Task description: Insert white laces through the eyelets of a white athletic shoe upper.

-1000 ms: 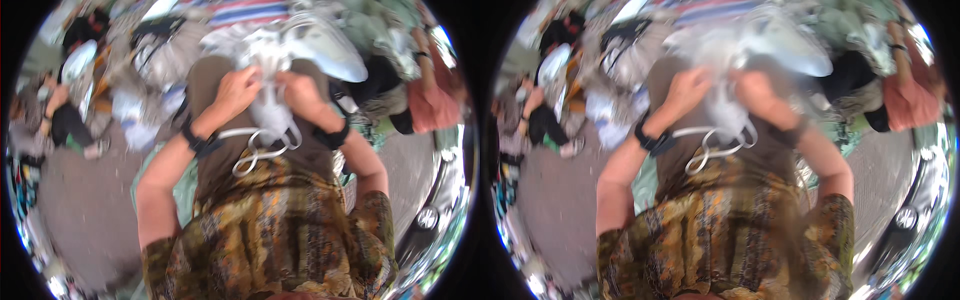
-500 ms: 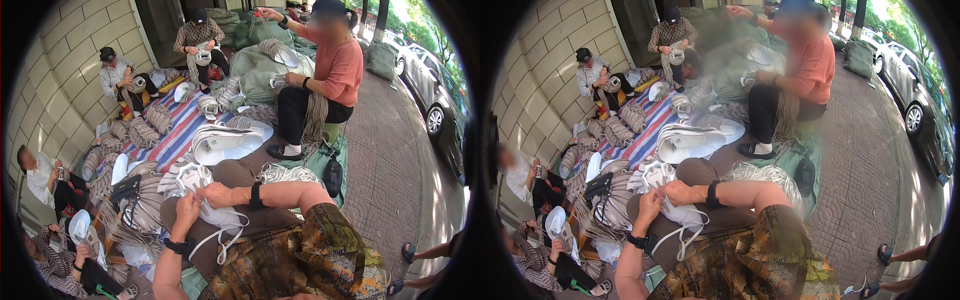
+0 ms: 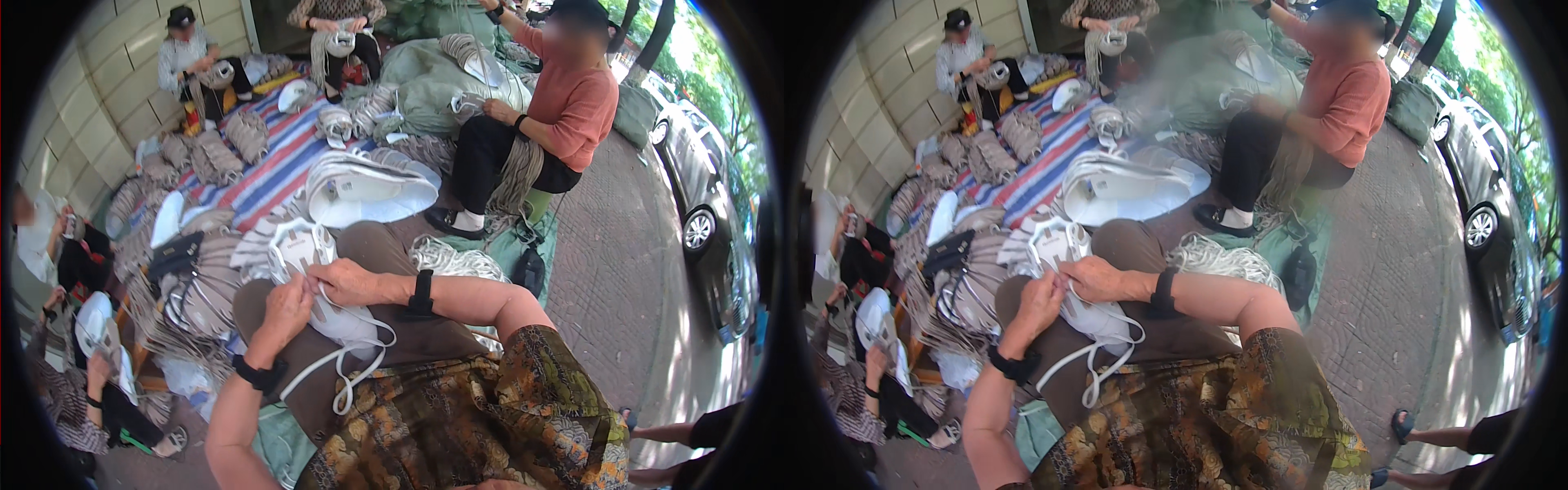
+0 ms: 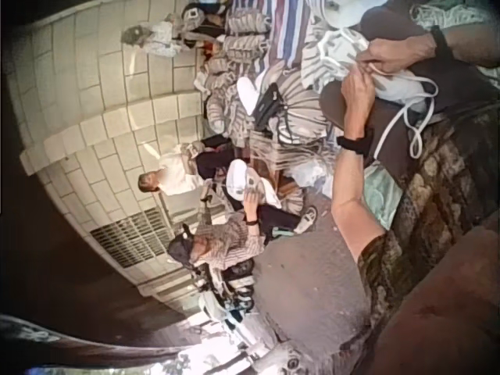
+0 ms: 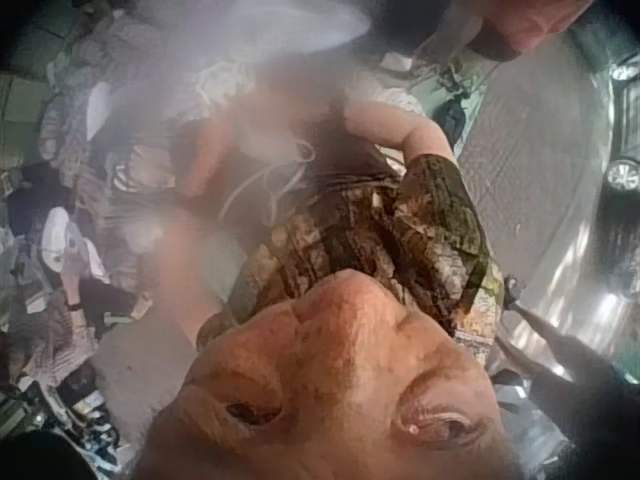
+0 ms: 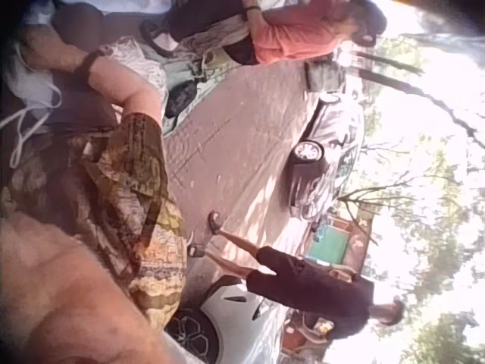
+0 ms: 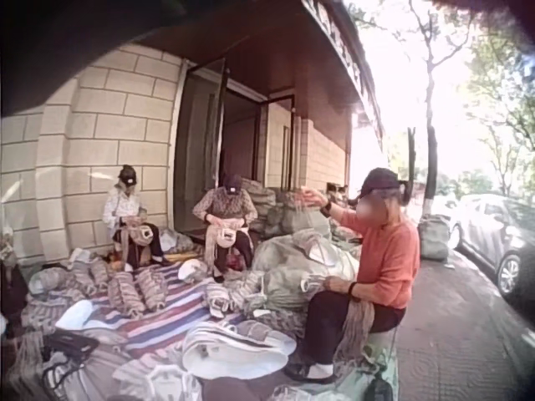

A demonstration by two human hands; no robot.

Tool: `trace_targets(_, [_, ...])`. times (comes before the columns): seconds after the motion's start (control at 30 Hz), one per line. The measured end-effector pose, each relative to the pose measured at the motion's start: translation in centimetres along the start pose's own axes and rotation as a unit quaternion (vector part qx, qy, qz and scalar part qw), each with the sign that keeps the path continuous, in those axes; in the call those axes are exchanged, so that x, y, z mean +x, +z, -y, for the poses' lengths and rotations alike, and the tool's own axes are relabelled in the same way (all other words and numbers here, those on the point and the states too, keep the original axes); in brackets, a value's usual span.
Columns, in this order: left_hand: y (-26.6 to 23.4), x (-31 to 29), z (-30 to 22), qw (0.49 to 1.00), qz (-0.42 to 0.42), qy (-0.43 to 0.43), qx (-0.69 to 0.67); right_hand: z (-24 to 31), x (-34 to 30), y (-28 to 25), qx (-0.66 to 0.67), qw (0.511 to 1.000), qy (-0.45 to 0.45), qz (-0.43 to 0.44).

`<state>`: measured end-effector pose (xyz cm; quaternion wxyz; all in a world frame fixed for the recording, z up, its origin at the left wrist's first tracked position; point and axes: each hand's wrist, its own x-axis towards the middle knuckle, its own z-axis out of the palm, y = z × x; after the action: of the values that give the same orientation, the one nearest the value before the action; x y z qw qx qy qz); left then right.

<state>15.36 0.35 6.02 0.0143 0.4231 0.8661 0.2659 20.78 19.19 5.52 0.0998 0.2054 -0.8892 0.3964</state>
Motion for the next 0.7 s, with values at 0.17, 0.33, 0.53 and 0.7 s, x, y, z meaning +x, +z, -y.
trace_targets(0.17, [-2.1, -2.4, 0.4, 0.997, 0.006, 0.023, 0.070, 1.7, -0.3, -1.2, 0.119, 0.993, -0.014, -0.011])
trace_targets(0.33, [-5.8, -8.7, 8.0, 0.974, -0.059, -0.093, 0.196, 4.4, 0.4, -4.2, 0.308, 0.947, 0.081, 0.043])
trace_targets(0.53, [-11.1, -22.6, 21.1, 0.922, -0.162, -0.239, 0.258, 6.2, -0.3, -9.7, 0.386, 0.917, 0.103, -0.009])
trace_targets(0.7, [-12.7, -34.5, 27.5, 0.845, -0.152, -0.377, 0.349, 6.2, -2.2, -13.9, 0.326, 0.926, 0.129, -0.138])
